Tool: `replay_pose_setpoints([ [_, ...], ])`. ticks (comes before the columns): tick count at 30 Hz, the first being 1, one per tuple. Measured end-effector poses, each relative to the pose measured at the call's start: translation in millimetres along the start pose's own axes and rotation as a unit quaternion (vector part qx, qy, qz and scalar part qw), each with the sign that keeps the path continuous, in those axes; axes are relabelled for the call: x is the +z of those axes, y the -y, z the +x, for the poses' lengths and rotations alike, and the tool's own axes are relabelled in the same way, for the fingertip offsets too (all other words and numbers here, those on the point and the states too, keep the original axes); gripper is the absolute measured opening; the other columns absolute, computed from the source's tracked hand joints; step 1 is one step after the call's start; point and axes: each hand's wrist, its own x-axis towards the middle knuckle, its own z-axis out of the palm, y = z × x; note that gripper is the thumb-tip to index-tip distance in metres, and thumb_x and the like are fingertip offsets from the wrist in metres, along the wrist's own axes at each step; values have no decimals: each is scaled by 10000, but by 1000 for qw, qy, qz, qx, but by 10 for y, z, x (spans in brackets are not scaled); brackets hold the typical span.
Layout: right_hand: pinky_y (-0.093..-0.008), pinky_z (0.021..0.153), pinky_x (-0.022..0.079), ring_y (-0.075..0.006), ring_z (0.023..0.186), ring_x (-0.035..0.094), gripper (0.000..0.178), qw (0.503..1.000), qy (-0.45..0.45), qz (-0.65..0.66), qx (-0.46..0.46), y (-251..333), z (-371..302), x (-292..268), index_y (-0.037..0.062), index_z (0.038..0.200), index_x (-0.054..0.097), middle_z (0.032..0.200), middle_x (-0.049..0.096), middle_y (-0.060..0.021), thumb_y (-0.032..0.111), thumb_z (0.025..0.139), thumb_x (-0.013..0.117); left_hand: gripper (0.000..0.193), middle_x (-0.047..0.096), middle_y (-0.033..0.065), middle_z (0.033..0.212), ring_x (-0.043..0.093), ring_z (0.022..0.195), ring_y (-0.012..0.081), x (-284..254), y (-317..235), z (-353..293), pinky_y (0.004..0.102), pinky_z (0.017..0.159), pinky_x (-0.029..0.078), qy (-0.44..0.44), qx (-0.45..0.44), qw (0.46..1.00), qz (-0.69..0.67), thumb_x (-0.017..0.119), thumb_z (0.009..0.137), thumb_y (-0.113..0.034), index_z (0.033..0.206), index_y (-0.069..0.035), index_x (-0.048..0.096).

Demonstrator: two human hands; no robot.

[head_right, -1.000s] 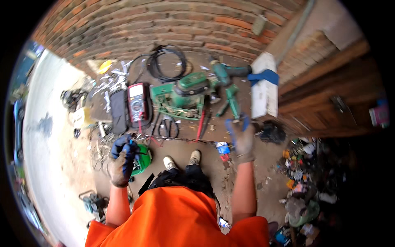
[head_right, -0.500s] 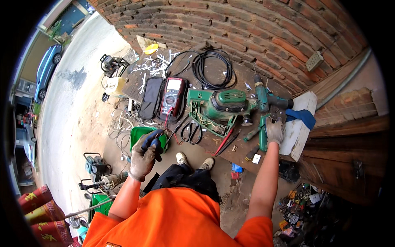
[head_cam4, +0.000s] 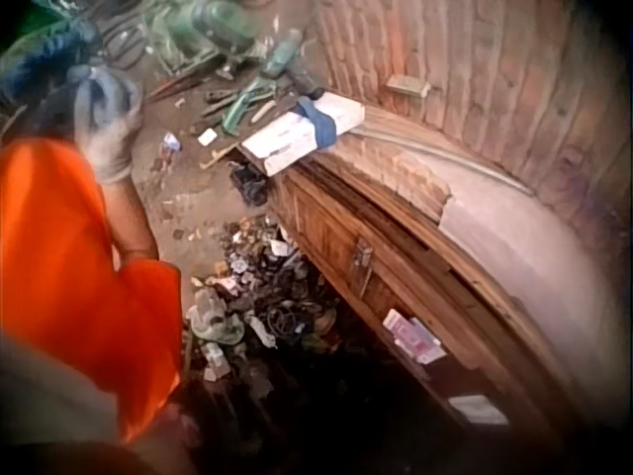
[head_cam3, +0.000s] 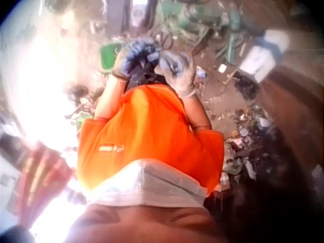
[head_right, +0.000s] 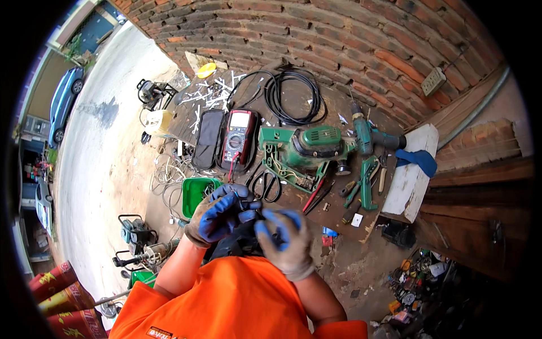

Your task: The person works on a green power tool, using a multimeter to test electrical continuity and wires. They use pliers to strip wire insulation and manipulate the internal wiring of the device. The person also uses a power drill on the tool's casing and handles various small metal parts from a green container.

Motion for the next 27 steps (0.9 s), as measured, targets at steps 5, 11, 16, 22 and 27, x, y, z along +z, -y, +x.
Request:
replay_pose_setpoints([
  [5, -440, 697, 477, -318, 806, 583, 376, 969, 20, -244, -32, 51, 287, 457, 57, 1056, 652, 910, 543, -133, 274, 765, 748, 370, 626, 100, 1159, 634, 1001, 161, -137, -131, 151, 265, 856, 515, 44, -49, 991, 120, 484, 1022, -204, 1315, 20, 506],
  [11, -450, 653, 477, -326, 764, 596, 312, 954, 7, -297, -30, 102, 545, 785, 42, 1001, 656, 872, 561, -125, 171, 722, 712, 388, 622, 102, 1189, 589, 1064, 148, -340, -347, 278, 283, 937, 465, 25, 64, 917, 392, 501, 1006, -196, 1316, 37, 515],
  [16, -459, 630, 477, -346, 725, 595, 278, 953, -4, -303, 23, 177, 723, 1048, 40, 970, 667, 851, 562, -134, 130, 708, 696, 393, 650, 111, 1166, 590, 1044, 136, -476, -715, 411, 293, 927, 472, 51, 72, 864, 495, 523, 978, -197, 1288, 42, 549],
  [22, -431, 611, 491, -347, 699, 611, 225, 958, -47, -275, 72, 194, 840, 1356, 18, 929, 661, 840, 579, -148, 116, 728, 690, 279, 693, 168, 1039, 670, 942, 234, -614, -997, 601, 337, 872, 513, 54, 71, 895, 438, 574, 899, -103, 1130, 31, 656],
  [27, -412, 603, 502, -340, 692, 623, 219, 961, -65, -237, 125, 233, 914, 1525, 7, 924, 655, 869, 594, -160, 113, 737, 698, 249, 694, 168, 1033, 666, 961, 252, -701, -1148, 729, 348, 882, 506, 76, 81, 875, 471, 579, 896, -131, 1065, 18, 684],
])
